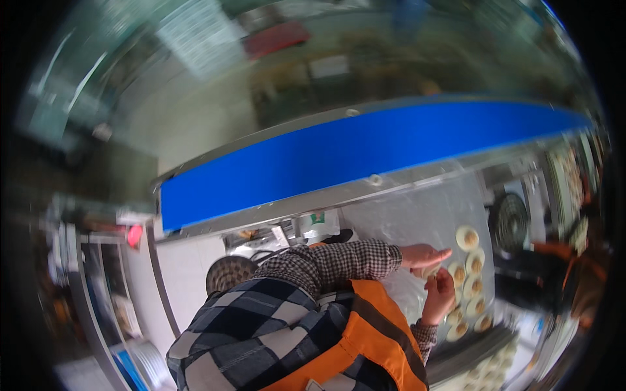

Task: The person repeatedly picks up round dough wrappers from a conveyor belt, places filling in the center, and folds the edges to seal the dumplings. Completed dumplings are placed on a nearby tray. The process is continuous and repetitive throughout the clip.

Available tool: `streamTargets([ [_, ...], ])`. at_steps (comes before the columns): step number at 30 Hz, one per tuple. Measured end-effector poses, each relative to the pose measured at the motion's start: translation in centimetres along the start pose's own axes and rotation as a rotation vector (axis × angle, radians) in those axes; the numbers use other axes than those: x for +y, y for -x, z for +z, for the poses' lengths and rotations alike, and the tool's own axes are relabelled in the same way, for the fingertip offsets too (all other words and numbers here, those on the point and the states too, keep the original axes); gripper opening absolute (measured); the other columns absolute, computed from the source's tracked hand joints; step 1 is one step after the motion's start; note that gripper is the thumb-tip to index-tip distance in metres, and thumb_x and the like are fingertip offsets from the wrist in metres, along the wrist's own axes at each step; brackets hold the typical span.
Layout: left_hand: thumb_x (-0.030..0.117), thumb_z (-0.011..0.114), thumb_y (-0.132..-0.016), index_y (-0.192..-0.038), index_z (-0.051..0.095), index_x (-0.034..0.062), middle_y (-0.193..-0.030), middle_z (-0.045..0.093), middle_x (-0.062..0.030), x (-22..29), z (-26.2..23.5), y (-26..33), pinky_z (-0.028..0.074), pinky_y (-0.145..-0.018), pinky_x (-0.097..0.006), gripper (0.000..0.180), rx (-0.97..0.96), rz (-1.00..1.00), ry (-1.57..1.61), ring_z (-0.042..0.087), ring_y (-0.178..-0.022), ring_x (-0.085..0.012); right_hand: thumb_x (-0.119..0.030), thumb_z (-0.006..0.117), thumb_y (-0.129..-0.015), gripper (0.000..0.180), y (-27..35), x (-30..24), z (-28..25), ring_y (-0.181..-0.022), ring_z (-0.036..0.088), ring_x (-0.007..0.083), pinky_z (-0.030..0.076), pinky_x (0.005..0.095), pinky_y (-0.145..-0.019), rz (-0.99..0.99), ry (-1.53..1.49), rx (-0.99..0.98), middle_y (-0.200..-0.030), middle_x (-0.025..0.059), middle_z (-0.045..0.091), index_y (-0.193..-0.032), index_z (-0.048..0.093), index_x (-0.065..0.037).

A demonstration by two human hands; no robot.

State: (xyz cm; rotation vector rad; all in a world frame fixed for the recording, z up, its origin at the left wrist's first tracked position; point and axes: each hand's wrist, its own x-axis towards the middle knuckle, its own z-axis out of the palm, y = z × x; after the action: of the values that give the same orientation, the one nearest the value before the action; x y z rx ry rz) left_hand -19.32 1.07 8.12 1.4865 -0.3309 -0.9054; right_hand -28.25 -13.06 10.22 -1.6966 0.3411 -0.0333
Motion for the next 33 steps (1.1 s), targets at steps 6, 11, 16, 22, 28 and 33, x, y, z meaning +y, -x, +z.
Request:
streamTargets([
  [6,0.053,0.047,-0.094,-0.093,0.059,0.0039,-0.068,0.057,-0.0023,-1.3,-0.9,5.5,0.043,-0.046,-0.027,0.051,0.42,0.281,0.024,0.053,-0.056,-0.0113,0.004,0.059,-0.082,0.01,-1.3,-0.3,2.5,-0.064,0.055,0.0115,0.046,0.0243,-0.058,-0.41,0.378,-0.229,-0.077,0.0042,0.06,-0.092,0.058,0.002],
  [11,0.05,0.045,-0.095,-0.096,0.06,0.005,-0.067,0.053,-0.0013,-1.4,-2.8,8.6,0.041,-0.046,-0.026,0.048,0.414,0.066,0.26,0.049,-0.054,-0.0098,0.001,0.064,-0.081,0.011,-1.8,-1.6,6.2,-0.067,0.056,0.0117,0.047,0.0248,-0.062,-0.049,-0.071,-0.395,-0.079,0.0031,0.061,-0.091,0.061,0.001],
  [16,0.039,0.054,-0.092,-0.111,0.06,0.0046,-0.102,0.06,-0.0103,-1.9,-2.9,8.9,0.05,-0.067,-0.032,0.04,0.5,0.285,-0.047,0.061,-0.084,-0.02,-0.001,0.066,-0.078,0.014,-1.9,-3.1,5.8,-0.072,0.058,0.0126,0.049,0.027,-0.065,-0.124,0.238,-0.417,-0.079,0.0043,0.063,-0.091,0.063,0.0],
  [22,0.054,0.035,-0.098,-0.102,0.057,0.0052,-0.084,0.059,-0.002,-2.0,-3.6,7.4,0.039,-0.05,-0.022,0.054,0.453,0.191,0.229,0.055,-0.073,-0.0066,0.003,0.066,-0.08,0.022,-1.9,-3.3,5.1,-0.072,0.063,0.0113,0.052,0.0243,-0.065,-0.181,-0.046,-0.376,-0.082,0.007,0.065,-0.101,0.06,0.003],
  [28,0.056,0.036,-0.097,-0.102,0.058,0.0038,-0.082,0.059,-0.0029,1.2,-3.3,6.2,0.043,-0.052,-0.022,0.057,0.189,0.301,0.007,0.055,-0.068,-0.0085,0.003,0.064,-0.078,0.02,-0.7,-5.2,3.3,-0.07,0.065,0.0216,0.051,0.0287,-0.062,-0.35,0.28,-0.21,-0.078,0.0103,0.064,-0.098,0.061,0.0],
  [33,0.053,0.035,-0.098,-0.09,0.058,0.0055,-0.077,0.057,-0.0021,1.9,-1.7,4.0,0.046,-0.062,-0.025,0.054,0.153,-0.069,0.351,0.055,-0.071,-0.0084,-0.002,0.064,-0.077,0.014,0.5,-4.6,1.7,-0.068,0.063,0.029,0.051,0.0351,-0.061,-0.419,0.315,-0.021,-0.08,0.0136,0.064,-0.09,0.062,-0.002],
])
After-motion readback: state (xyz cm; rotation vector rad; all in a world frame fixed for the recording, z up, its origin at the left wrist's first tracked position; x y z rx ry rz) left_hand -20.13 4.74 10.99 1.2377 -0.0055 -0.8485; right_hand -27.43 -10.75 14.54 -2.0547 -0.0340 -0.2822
